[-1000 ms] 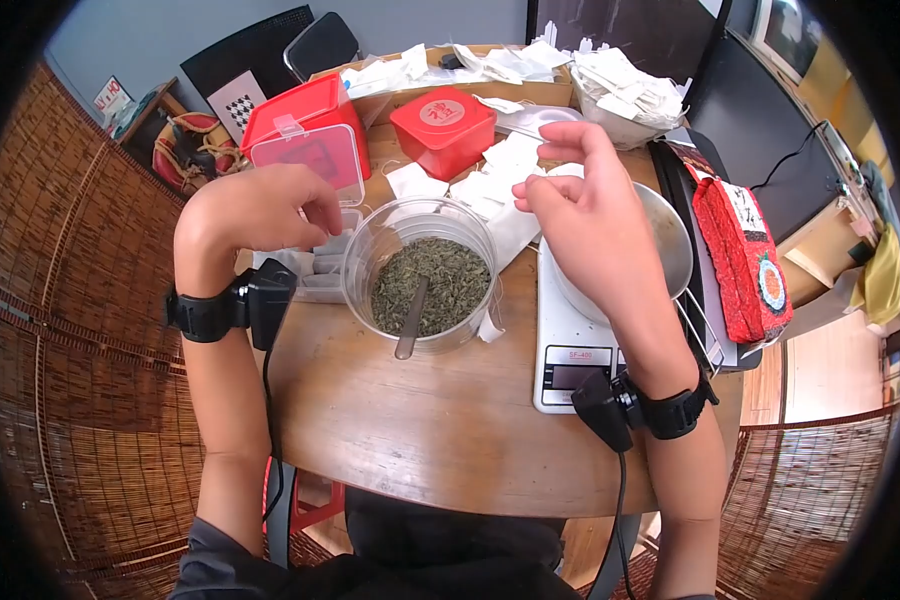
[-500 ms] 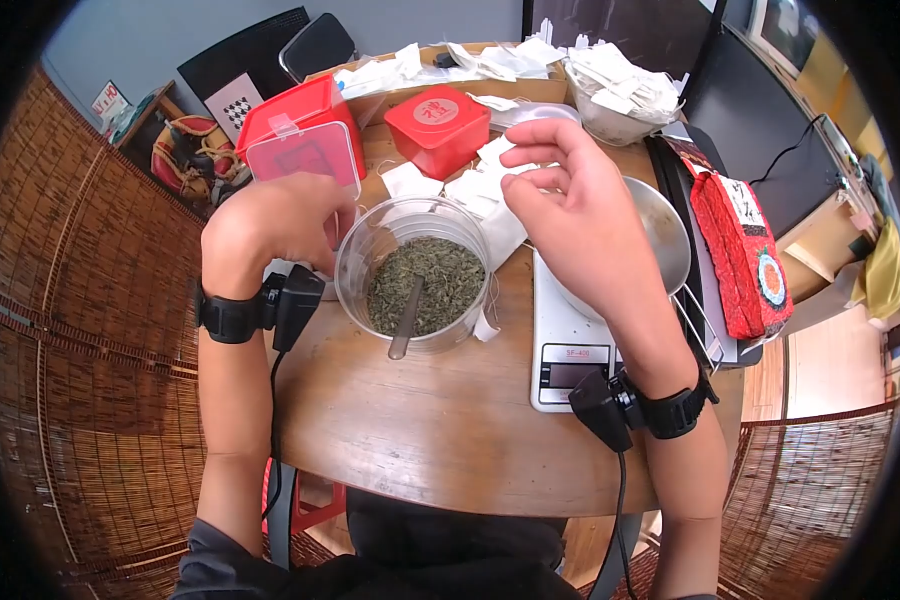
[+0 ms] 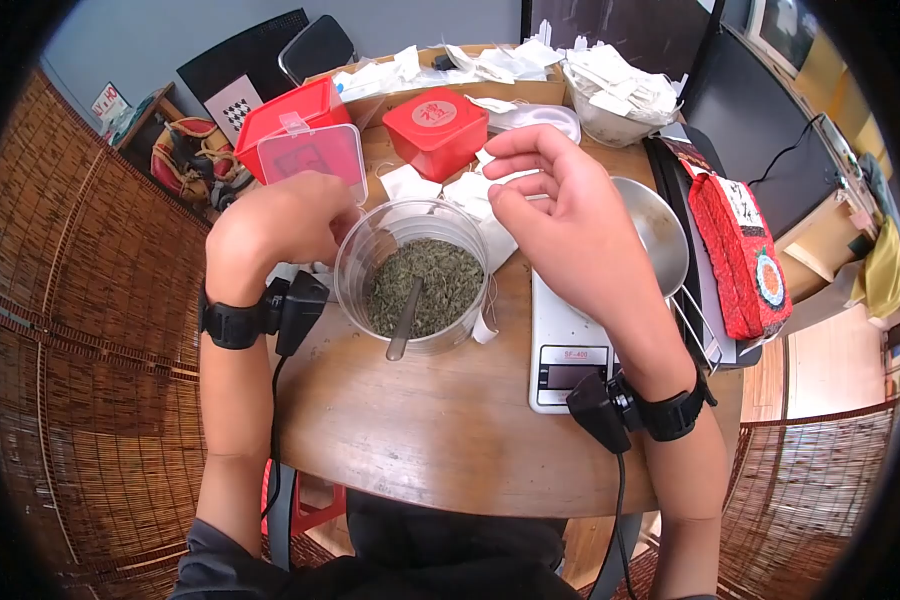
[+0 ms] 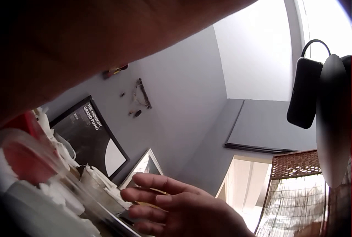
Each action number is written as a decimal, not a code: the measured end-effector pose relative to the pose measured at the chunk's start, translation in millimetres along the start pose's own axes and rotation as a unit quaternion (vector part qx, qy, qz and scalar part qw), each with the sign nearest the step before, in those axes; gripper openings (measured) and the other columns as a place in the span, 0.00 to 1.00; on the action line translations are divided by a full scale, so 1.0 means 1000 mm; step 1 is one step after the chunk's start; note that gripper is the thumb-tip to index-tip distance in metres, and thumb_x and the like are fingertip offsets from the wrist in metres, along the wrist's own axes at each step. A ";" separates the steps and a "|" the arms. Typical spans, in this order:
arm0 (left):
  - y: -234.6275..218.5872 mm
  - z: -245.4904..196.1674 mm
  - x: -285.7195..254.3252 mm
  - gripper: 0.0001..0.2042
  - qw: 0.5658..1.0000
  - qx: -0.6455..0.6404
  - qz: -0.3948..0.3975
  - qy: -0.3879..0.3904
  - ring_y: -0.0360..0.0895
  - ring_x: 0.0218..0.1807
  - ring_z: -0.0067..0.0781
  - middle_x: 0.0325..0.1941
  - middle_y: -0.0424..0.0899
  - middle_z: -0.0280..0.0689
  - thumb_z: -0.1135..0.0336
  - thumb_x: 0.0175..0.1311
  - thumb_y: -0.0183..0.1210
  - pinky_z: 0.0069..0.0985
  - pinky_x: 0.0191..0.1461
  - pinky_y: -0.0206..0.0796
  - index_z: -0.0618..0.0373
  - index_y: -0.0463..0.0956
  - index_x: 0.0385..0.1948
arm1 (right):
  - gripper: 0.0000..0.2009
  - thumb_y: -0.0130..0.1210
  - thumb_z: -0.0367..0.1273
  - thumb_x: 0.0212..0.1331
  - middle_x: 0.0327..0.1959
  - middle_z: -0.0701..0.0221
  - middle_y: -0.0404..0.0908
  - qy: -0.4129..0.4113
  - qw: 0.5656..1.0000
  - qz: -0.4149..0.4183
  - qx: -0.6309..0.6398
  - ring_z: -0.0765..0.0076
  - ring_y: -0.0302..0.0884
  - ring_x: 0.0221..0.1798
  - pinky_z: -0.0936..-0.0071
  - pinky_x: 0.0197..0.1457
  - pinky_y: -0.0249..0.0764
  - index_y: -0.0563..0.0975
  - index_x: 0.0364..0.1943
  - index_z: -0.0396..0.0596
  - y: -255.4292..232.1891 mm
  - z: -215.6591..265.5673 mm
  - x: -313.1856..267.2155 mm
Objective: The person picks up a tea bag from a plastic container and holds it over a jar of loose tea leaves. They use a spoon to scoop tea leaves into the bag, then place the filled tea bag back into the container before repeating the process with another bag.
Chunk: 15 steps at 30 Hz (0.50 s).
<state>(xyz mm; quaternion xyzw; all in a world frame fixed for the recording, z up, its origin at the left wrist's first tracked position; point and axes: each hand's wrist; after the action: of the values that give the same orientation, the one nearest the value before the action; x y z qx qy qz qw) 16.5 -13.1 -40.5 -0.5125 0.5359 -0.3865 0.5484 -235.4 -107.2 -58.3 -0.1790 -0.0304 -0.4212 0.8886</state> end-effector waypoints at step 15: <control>-0.035 0.032 -0.015 0.06 0.986 -0.095 -0.102 0.086 0.84 0.35 0.30 0.29 0.84 0.39 0.72 0.57 0.66 0.27 0.42 0.76 0.65 0.80 0.33 | 0.14 0.56 0.25 0.68 0.55 0.71 0.80 -0.008 1.000 0.012 -0.007 0.81 0.81 0.51 0.79 0.57 0.76 0.76 0.56 0.39 0.002 -0.002 0.000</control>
<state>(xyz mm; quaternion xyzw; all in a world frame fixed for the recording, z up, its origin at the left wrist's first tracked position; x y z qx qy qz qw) 50.5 0.4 -6.8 -0.5790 0.5602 -0.4309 0.4066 -233.8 -106.8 -60.7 -0.1888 -0.0319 -0.4092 0.8921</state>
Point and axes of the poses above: each hand's wrist, its own x-axis towards the middle knuckle, its own y-axis out of the palm, z = x × y
